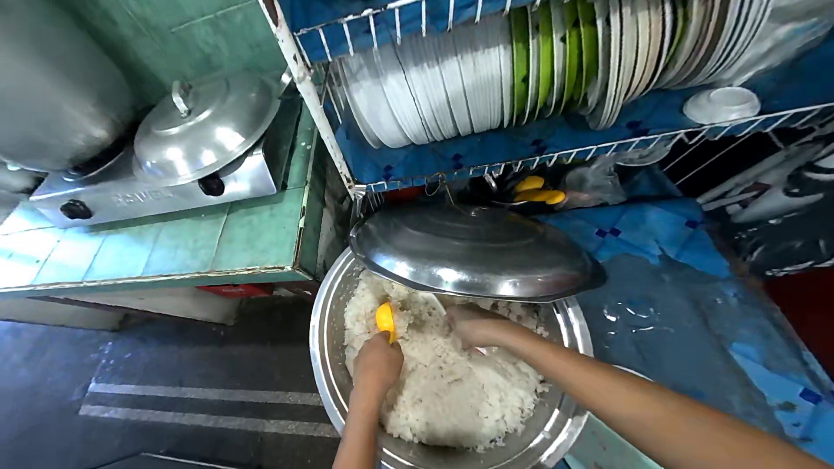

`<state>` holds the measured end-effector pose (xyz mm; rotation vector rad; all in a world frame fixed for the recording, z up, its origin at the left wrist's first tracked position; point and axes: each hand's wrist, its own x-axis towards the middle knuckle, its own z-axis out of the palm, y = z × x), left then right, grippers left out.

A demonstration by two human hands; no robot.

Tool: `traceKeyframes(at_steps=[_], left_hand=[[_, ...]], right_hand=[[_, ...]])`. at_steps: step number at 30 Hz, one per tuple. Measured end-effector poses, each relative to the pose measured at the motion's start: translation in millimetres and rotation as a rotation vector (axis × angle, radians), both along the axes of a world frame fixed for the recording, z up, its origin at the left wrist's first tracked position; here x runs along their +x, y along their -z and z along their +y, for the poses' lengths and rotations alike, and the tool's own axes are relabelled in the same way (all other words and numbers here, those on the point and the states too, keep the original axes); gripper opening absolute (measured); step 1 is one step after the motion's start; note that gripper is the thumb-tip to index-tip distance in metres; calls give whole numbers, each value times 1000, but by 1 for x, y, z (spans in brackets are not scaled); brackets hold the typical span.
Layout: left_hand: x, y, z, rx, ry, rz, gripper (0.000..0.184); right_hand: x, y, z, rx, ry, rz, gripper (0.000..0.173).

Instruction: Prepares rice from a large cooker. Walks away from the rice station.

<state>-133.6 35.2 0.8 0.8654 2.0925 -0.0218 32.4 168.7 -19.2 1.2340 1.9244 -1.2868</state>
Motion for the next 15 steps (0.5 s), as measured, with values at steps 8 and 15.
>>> traceKeyframes(at_steps=[8, 15], left_hand=[[9, 10, 5, 39, 44, -30, 36], [-2, 14, 2, 76, 27, -66, 38]], right_hand=[[-12, 10, -5, -331, 417, 169, 46], [-37, 3, -49, -505, 611, 254, 47]])
